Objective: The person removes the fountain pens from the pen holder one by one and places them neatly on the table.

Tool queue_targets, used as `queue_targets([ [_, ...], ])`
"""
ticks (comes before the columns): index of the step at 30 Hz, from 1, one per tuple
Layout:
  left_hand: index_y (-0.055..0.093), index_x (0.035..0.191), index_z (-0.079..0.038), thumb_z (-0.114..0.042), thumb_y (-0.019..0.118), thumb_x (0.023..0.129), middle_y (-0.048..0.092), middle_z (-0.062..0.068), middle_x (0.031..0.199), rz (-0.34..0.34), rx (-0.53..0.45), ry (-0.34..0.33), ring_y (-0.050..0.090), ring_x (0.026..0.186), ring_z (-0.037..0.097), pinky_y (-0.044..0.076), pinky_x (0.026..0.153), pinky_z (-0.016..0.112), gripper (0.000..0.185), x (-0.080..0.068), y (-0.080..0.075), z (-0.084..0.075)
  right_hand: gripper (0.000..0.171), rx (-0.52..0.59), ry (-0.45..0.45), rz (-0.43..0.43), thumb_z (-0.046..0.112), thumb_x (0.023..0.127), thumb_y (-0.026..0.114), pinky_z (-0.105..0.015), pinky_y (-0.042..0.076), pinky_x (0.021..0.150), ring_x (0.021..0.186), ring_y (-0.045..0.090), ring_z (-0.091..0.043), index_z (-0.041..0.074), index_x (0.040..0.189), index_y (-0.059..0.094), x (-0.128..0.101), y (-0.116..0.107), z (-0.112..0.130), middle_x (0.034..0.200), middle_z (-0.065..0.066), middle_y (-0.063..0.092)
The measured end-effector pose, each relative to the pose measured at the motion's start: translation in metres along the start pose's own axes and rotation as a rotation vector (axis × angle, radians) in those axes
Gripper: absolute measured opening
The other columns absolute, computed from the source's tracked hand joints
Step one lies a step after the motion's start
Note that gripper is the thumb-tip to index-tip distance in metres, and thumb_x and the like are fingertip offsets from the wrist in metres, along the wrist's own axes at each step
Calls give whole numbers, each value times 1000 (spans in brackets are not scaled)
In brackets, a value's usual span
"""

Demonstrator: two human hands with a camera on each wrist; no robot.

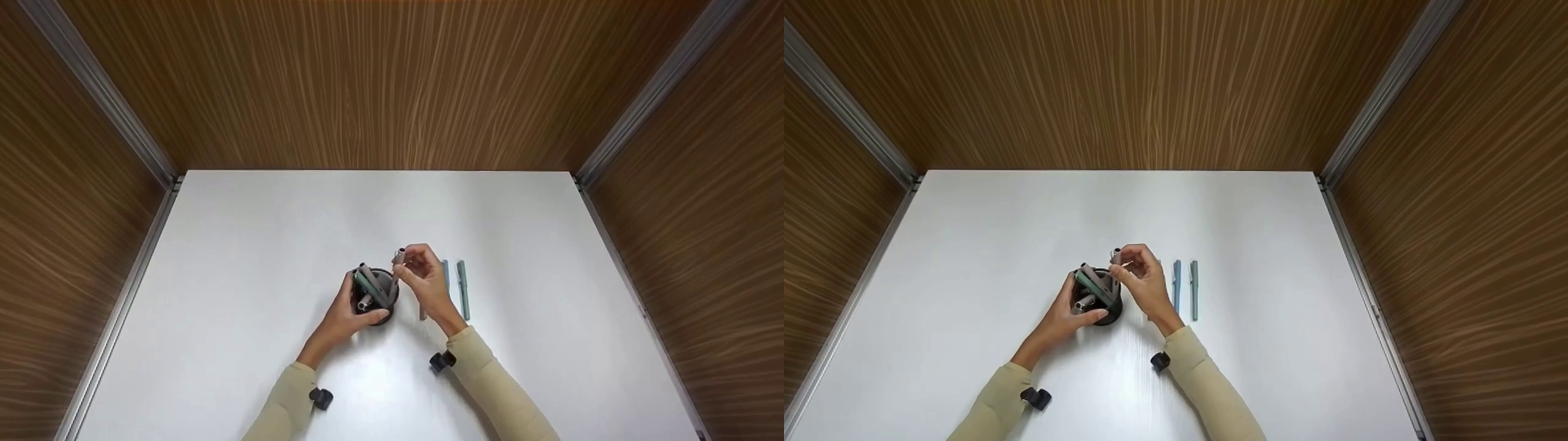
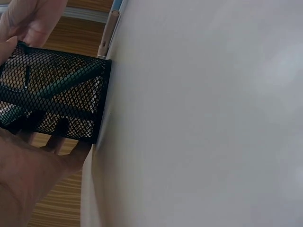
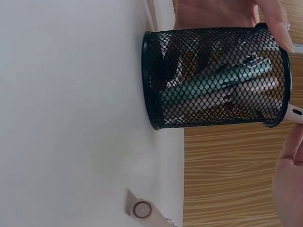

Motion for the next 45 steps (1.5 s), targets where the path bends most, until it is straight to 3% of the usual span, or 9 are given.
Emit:
queue_targets([
  [6,15,175,-8,-36,90,92,39,17,169,6,11,-5,32,158,31,26,126,52,115,0,0,-1,29,-24,-14,14,-14,101,67,-35,54,98,106,65,-23,-11,127,54,3,-2,8,116,-11,65],
  [17,17,175,-12,-34,90,91,45,16,165,5,-3,-8,39,153,31,28,124,54,113,0,1,1,30,-3,-31,-23,-10,104,65,-35,54,99,108,61,-23,-9,131,50,4,-9,19,117,-12,60],
  [24,14,175,-7,-35,91,91,41,16,168,3,4,-14,36,155,32,27,125,55,117,-1,1,0,28,-39,-54,-65,-10,105,65,-35,54,99,107,61,-23,-8,129,50,6,-13,28,114,-10,60],
  [35,16,175,-13,-33,90,92,44,16,166,5,-18,-19,43,151,32,32,122,54,113,0,0,2,33,7,-52,-98,-10,103,67,-33,59,84,99,66,-24,-6,133,53,7,-25,35,116,-14,65],
  [45,11,175,-7,-38,91,90,37,21,169,9,11,-26,37,155,38,30,124,56,120,3,1,1,48,-89,-65,-124,-9,104,67,-31,60,77,98,65,-23,-6,150,52,8,-42,38,116,-17,65],
])
Point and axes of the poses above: each hand's wrist, its own x-axis towards the middle knuckle, its own y-axis out of the palm, z = x × y, the point moved 4 cm from there along x, towards the middle knuckle
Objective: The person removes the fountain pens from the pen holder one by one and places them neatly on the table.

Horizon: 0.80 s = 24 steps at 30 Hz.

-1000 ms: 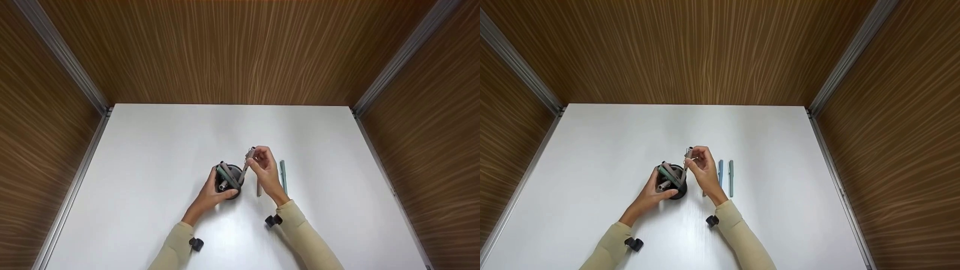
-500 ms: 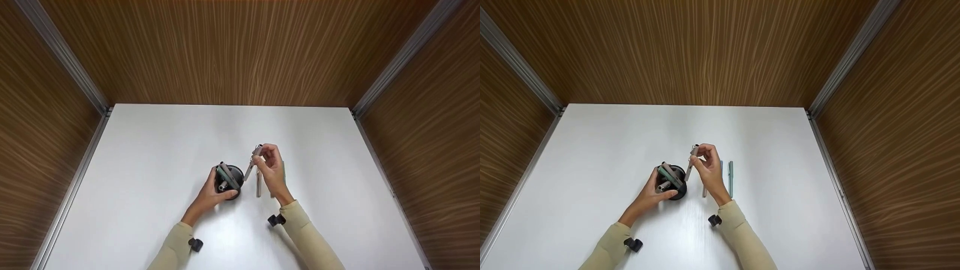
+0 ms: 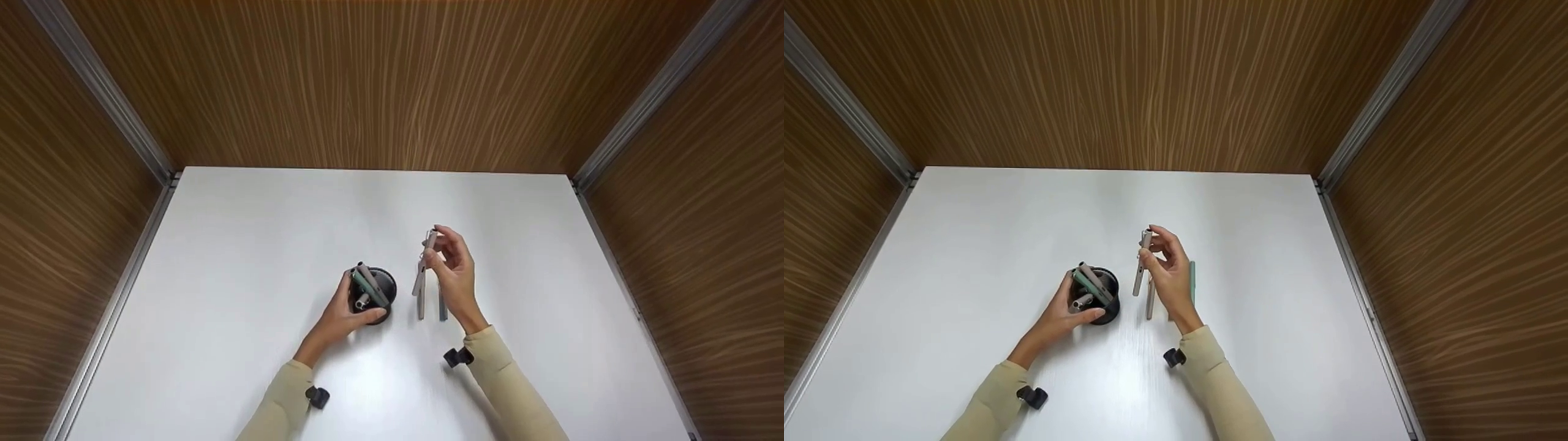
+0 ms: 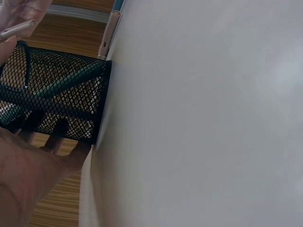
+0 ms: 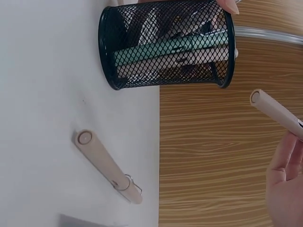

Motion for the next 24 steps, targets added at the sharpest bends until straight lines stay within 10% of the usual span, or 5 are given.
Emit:
queue_targets([
  [24,7,175,-4,-33,90,91,34,25,170,-10,-17,-39,35,156,40,31,123,56,122,-1,0,2,48,-97,147,30,-3,106,69,-29,58,77,94,65,-22,-5,152,53,6,-37,-10,119,-34,60],
])
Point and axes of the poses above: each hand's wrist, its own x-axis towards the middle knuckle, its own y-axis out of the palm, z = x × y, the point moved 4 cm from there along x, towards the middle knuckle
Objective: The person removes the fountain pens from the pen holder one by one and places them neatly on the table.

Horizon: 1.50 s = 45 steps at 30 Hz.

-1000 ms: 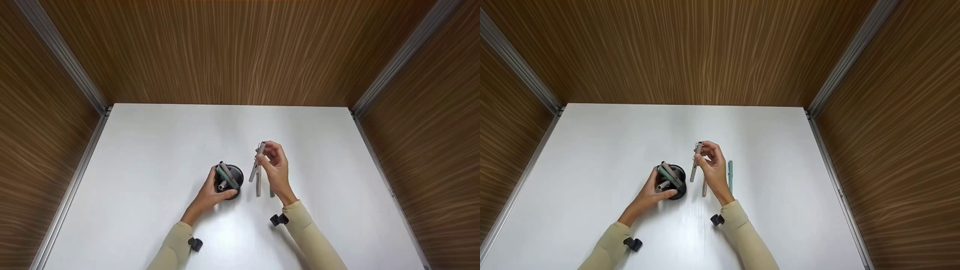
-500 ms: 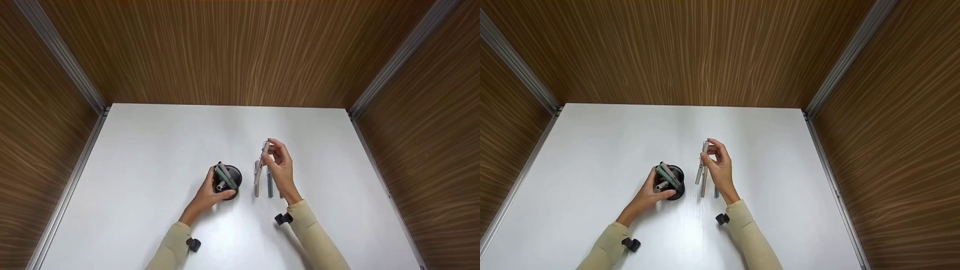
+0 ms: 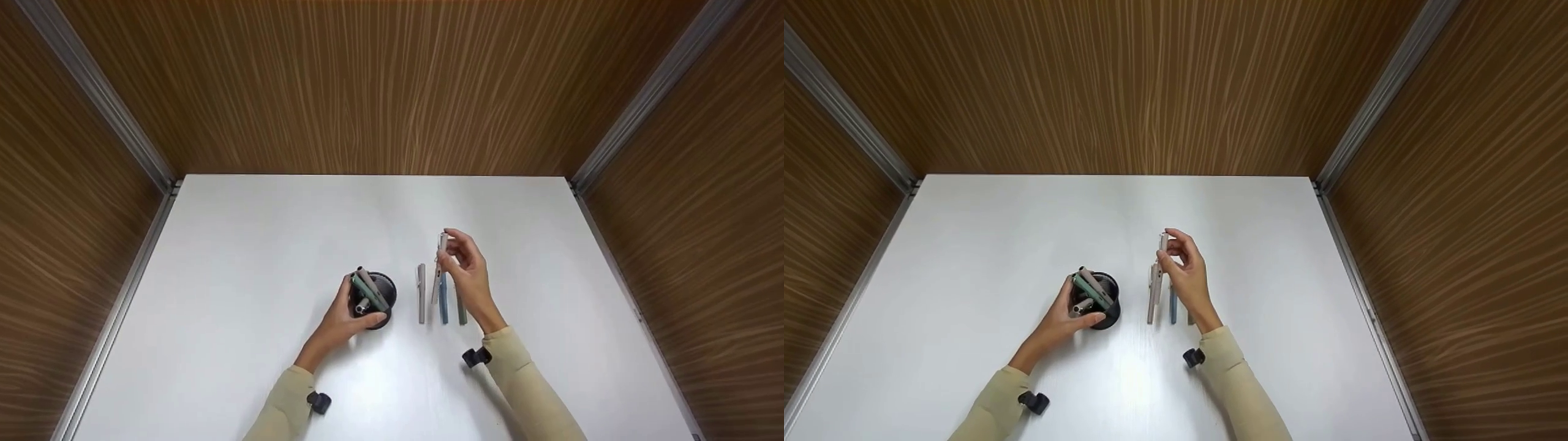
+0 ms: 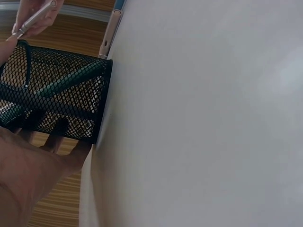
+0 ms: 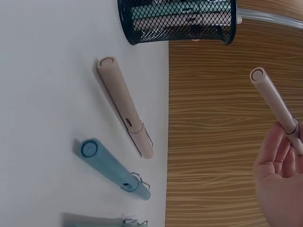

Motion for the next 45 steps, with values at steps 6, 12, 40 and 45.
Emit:
queue_targets([
  [6,7,175,-5,-34,90,92,35,24,170,21,-10,22,36,156,39,31,123,56,120,0,1,-2,48,-56,75,-62,-7,105,67,-28,56,77,93,63,-19,-6,152,55,-2,-13,-1,115,-23,63],
  [12,11,175,-8,-35,91,90,38,22,169,16,-11,20,40,153,38,32,122,55,119,-1,1,-2,45,-115,140,-95,-11,105,64,-24,55,76,89,62,-19,-9,149,55,-4,-27,-5,112,-29,63],
  [40,10,176,-8,-39,91,90,36,22,170,-6,5,-2,36,155,40,30,123,59,122,-3,-2,-2,41,-302,371,-117,2,107,70,-24,58,75,92,64,-18,-1,146,59,-7,-76,-24,113,-18,63],
  [45,12,176,-10,-39,91,90,36,23,170,-5,15,6,35,156,42,29,124,61,119,-3,-1,-4,43,-374,457,-94,8,109,68,-25,58,78,93,64,-18,-2,149,55,-6,-84,-27,118,-18,61],
])
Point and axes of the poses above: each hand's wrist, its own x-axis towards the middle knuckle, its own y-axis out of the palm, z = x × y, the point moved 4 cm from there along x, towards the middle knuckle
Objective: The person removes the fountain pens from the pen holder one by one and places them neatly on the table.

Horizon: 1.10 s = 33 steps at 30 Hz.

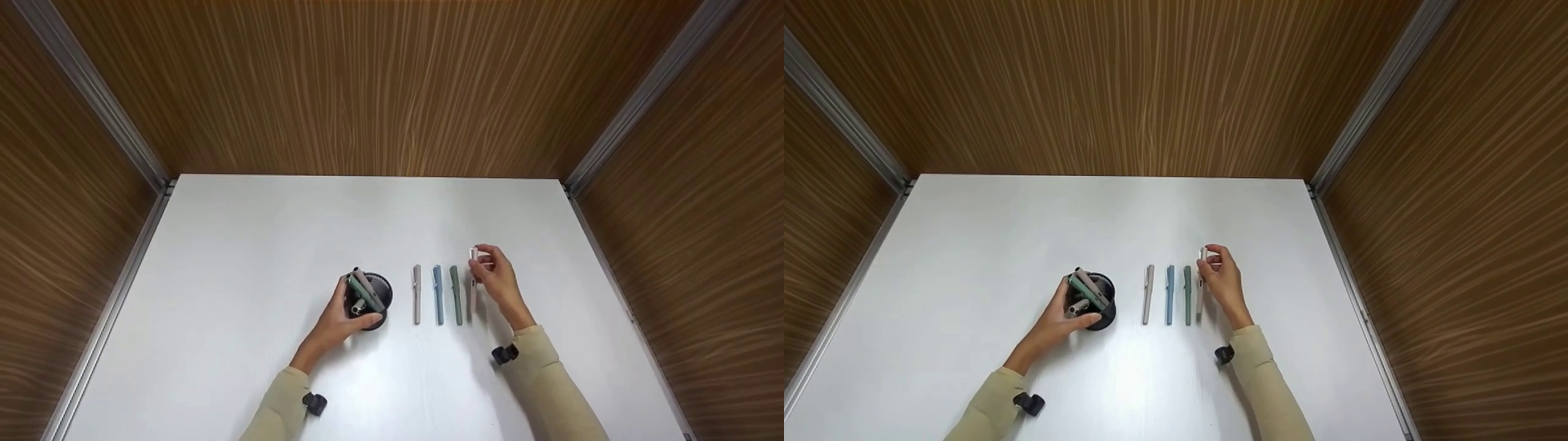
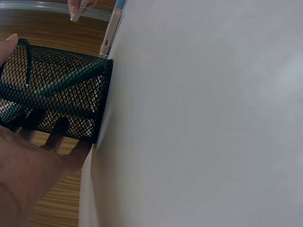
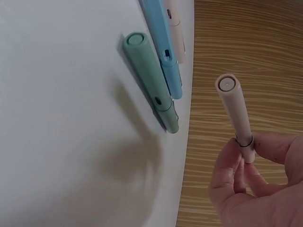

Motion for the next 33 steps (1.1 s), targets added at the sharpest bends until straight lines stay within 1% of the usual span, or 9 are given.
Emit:
queue_targets([
  [5,14,176,-11,-36,91,90,37,21,170,4,-11,4,37,155,39,29,123,59,118,0,-1,1,47,-80,102,53,14,110,68,-27,59,80,94,66,-21,-3,151,53,3,-3,-11,120,-18,62],
  [9,12,175,-9,-37,90,91,35,21,171,11,-5,14,33,157,40,29,124,60,119,1,-1,1,44,-108,135,73,14,110,67,-31,59,82,94,67,-24,-2,149,55,6,-3,-19,118,-18,63],
  [11,11,175,-8,-39,90,91,33,21,172,9,1,15,31,158,40,27,124,61,120,1,-1,1,43,-119,135,85,14,110,67,-33,59,83,94,67,-24,-3,148,55,7,-3,-22,117,-18,63],
  [13,11,176,-9,-39,90,90,33,21,172,6,7,10,30,159,39,26,125,61,120,1,-1,1,43,-129,138,91,15,110,67,-32,59,83,95,66,-24,-3,147,56,8,-2,-23,117,-18,63],
  [16,10,175,-7,-39,90,91,31,23,173,2,15,8,28,159,41,24,125,62,120,1,-1,2,42,-146,138,102,15,109,67,-30,57,82,96,65,-24,-4,145,56,9,0,-26,118,-18,63],
  [22,7,175,-4,-36,90,91,28,25,173,6,5,9,29,159,43,25,125,61,122,1,0,3,42,-253,132,115,14,108,67,-30,54,82,98,63,-25,-4,144,57,10,4,-30,118,-17,64],
  [27,9,175,-7,-38,90,91,31,23,172,9,3,17,31,157,41,26,125,61,121,2,-1,3,40,-322,126,120,13,107,68,-33,53,81,97,62,-25,-3,142,59,10,5,-30,113,-15,64],
  [33,12,175,-7,-36,90,91,35,22,170,17,-9,42,35,156,40,28,124,59,119,3,-1,1,38,-369,118,116,14,106,70,-33,51,79,94,62,-24,-1,140,60,12,5,-30,110,-15,66],
])
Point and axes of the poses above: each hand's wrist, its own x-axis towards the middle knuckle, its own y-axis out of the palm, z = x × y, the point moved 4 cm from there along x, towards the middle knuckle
